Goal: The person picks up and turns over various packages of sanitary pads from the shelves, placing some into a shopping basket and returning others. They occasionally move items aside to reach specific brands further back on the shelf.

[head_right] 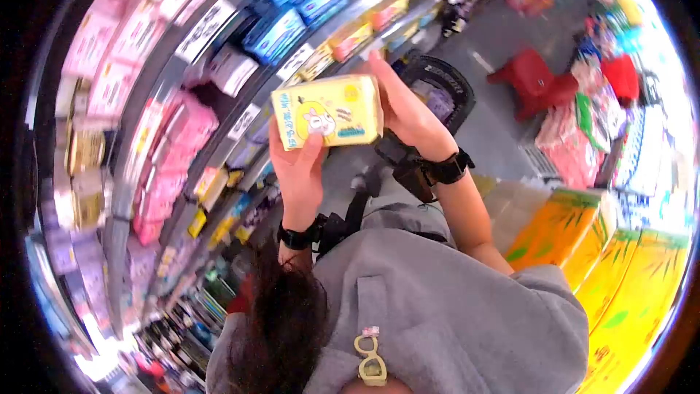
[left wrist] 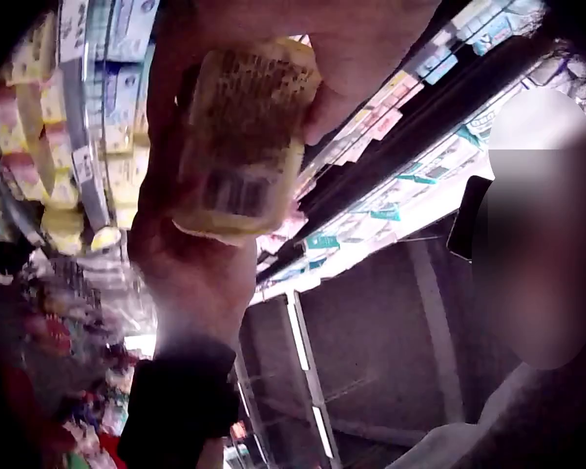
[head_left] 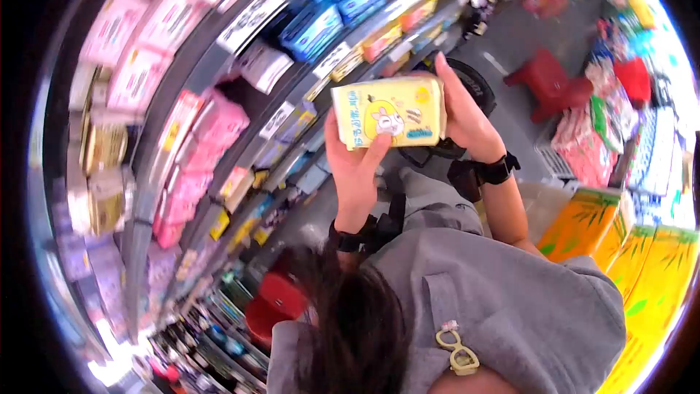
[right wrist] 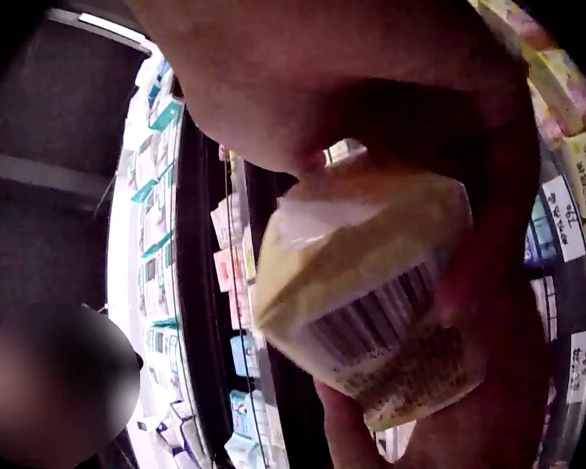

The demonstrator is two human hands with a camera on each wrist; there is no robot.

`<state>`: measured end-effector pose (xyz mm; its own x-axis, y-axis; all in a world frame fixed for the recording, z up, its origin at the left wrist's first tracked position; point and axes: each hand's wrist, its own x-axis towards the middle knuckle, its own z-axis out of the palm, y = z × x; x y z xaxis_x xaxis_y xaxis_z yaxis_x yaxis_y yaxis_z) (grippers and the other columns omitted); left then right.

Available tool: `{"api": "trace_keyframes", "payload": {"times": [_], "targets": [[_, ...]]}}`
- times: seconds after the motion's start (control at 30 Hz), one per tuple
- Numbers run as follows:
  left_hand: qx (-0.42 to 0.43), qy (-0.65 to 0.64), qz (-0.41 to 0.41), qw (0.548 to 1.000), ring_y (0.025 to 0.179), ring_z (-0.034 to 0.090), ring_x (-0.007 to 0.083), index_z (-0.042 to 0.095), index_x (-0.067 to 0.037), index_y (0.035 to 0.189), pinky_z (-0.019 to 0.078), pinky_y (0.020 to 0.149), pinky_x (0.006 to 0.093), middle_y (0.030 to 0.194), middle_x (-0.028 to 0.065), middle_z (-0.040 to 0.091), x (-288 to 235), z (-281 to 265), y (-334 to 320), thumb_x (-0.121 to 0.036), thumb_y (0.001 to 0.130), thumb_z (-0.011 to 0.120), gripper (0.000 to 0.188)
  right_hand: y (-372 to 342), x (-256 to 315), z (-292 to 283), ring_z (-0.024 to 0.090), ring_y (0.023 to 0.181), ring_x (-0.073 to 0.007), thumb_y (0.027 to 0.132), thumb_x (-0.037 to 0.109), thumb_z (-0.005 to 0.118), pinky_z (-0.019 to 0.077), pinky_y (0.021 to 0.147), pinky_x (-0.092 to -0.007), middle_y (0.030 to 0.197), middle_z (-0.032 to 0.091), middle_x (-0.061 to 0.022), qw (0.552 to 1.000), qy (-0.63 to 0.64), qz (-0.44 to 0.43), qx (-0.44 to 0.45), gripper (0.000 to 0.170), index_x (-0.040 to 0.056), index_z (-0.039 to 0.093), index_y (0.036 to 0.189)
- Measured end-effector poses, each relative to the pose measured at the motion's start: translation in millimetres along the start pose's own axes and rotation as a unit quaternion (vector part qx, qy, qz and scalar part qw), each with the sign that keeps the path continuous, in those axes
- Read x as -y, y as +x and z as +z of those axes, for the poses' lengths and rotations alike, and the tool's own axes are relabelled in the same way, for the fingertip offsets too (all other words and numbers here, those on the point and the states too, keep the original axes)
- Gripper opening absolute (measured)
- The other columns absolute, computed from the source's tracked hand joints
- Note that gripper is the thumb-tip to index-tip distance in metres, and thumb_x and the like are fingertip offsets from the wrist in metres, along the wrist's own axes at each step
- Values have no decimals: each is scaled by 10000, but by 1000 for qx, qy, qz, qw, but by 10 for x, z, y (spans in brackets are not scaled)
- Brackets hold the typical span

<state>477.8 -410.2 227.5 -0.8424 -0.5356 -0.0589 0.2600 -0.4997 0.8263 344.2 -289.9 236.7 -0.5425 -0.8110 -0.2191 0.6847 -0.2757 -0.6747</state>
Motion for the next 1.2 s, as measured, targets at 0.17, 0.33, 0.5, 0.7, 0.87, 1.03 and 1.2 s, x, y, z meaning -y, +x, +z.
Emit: {"api": "trace_keyframes", "payload": {"times": [0.17,0.33,0.5,0.7,0.87,1.03,1.2], "targets": [[-156,30,175,972,1177,465,215,258,-49,1365,454,949,374,1286,81,421,-244,-149,-245,147,759,618,732,222,-223,454,542,1037,-146,886,191,591,434,864,-274,1141,563,-95,971,-212,-44,106,516,29,365,1320],[-214,77,230,946,1222,423,221,232,-48,1393,434,973,377,1334,111,375,-352,-268,-520,125,765,620,758,407,-627,579,525,1072,-145,899,185,570,428,884,-281,1190,534,-88,981,-108,43,152,504,35,357,1330],[-238,133,254,928,1195,440,204,215,-46,1397,428,952,343,1319,117,387,-379,-525,-772,37,801,628,730,422,-998,763,485,1140,-146,924,165,533,405,936,-287,1256,492,-74,971,-120,71,192,471,28,342,1333],[-406,210,160,875,994,544,152,345,8,1278,459,844,281,1123,102,538,-436,-1015,-1058,-76,815,678,577,477,-1416,1037,503,1055,-133,858,178,644,439,868,-283,1159,526,-62,928,-264,89,247,521,50,392,1296],[-330,130,128,926,940,568,137,477,12,1191,470,819,278,1077,80,587,-837,-1187,-1190,-77,819,658,422,540,-1573,1166,476,1114,-143,796,102,707,426,928,-289,1235,477,-60,911,-310,17,272,624,67,374,1322],[-189,135,78,970,1003,584,172,448,23,1214,479,857,301,1125,102,583,-972,-1311,-717,-40,737,725,556,502,-1135,1198,521,1053,-124,732,117,775,450,887,-282,1174,526,-58,933,-311,-26,178,757,64,348,1355],[49,176,-24,983,975,606,174,492,33,1157,496,843,310,1094,111,605,-855,-684,96,4,657,785,580,191,-336,612,528,1044,-116,784,80,723,466,869,-265,1180,535,-54,929,-321,-169,72,680,43,349,1351]]}}
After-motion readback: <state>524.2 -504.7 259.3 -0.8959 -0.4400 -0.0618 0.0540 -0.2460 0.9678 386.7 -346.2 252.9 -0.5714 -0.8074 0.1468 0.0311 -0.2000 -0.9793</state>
